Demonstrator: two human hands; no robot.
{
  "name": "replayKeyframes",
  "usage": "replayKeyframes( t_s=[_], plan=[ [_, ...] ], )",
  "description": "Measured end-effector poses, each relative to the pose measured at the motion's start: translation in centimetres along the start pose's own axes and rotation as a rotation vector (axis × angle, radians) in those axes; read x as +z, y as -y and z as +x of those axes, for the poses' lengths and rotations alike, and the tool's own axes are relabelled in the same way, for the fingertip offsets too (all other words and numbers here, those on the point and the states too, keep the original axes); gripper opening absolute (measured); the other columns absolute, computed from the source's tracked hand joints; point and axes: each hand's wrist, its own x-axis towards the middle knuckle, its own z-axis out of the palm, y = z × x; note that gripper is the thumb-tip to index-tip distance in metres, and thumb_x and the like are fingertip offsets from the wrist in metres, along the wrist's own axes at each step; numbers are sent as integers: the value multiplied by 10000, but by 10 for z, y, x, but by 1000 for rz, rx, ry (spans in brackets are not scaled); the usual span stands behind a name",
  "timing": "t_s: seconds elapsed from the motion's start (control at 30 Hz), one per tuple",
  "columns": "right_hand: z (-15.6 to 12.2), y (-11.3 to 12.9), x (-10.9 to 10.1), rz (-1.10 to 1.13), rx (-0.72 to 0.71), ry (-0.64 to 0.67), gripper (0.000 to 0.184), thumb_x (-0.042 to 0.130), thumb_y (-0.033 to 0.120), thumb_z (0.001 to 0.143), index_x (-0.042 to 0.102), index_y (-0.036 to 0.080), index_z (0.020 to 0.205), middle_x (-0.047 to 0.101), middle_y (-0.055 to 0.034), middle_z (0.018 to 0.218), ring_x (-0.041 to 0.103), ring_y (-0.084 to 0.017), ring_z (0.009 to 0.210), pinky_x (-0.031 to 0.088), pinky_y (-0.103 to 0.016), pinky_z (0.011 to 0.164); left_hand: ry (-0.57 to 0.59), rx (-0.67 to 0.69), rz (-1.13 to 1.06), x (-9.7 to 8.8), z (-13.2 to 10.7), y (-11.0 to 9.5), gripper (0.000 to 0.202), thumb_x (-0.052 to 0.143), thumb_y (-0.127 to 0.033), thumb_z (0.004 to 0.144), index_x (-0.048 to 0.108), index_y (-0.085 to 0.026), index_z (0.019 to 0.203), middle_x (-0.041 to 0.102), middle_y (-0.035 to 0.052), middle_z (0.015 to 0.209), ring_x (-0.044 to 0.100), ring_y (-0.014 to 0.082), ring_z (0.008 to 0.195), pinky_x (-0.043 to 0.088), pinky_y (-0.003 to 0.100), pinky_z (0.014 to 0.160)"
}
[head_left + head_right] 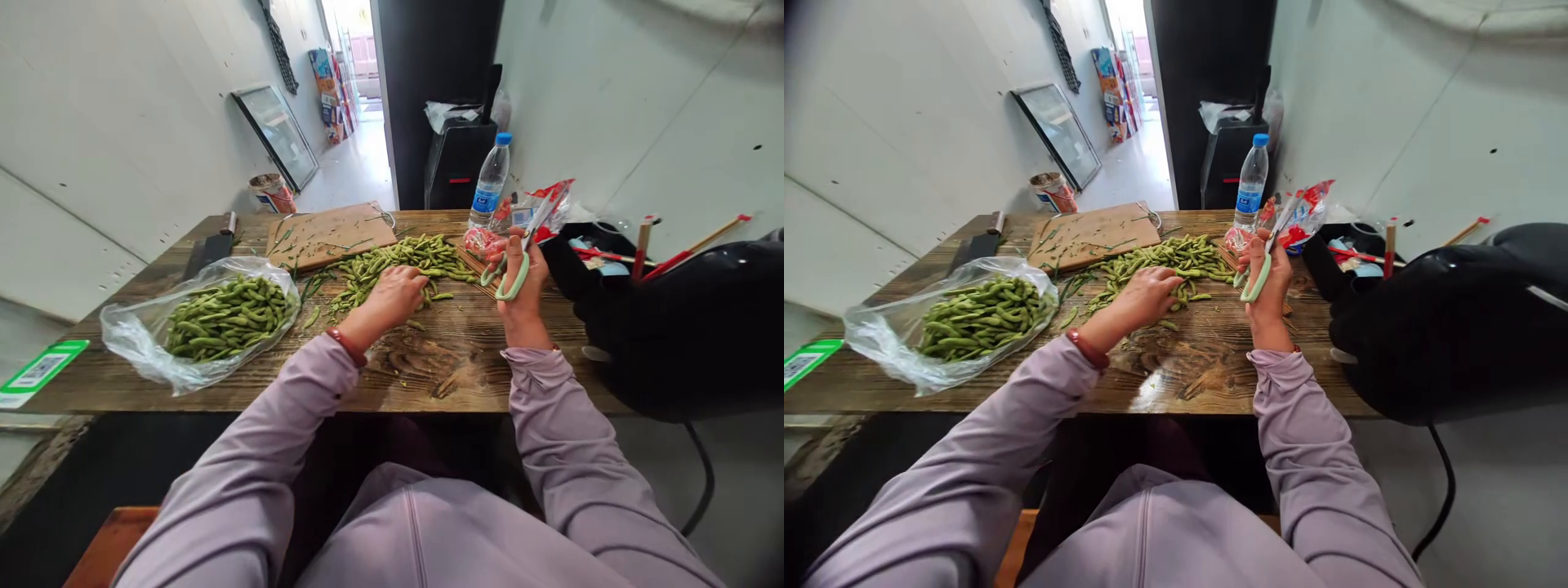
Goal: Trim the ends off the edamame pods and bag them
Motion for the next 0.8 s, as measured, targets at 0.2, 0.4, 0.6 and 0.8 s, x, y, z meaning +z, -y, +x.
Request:
replayKeyframes(
  t_s=[0.2,0.4,0.6,0.8],
  plan=[
    [2,1,-1,-5,43,0,369,741,518,781,641,233,993,600,71,711,557,-70,541,473,-194,486,-20,135,-52,41,68,-45,488,540,-311,955,542,-186,1427,535,137,1470,501,300,1337,394,444,1108],
    [-1,-1,0,4,18,88,331,726,504,812,658,238,996,611,61,748,572,-72,555,502,-205,499,11,197,-95,60,89,-44,471,524,-411,973,572,-227,1403,546,118,1466,520,294,1296,410,459,1087],
    [-6,4,4,-17,75,80,397,740,546,779,657,247,1026,595,60,735,565,-79,556,489,-199,477,-39,234,-30,55,41,-16,339,410,-238,1015,690,-161,1191,600,143,1389,570,244,1252,446,396,1062],
    [-14,0,9,-42,87,130,361,738,519,779,654,244,997,611,54,796,560,-65,561,479,-195,490,-50,170,-18,50,8,8,282,491,-232,981,721,-160,1127,614,124,1378,574,240,1258,409,409,1125]
  ],
)
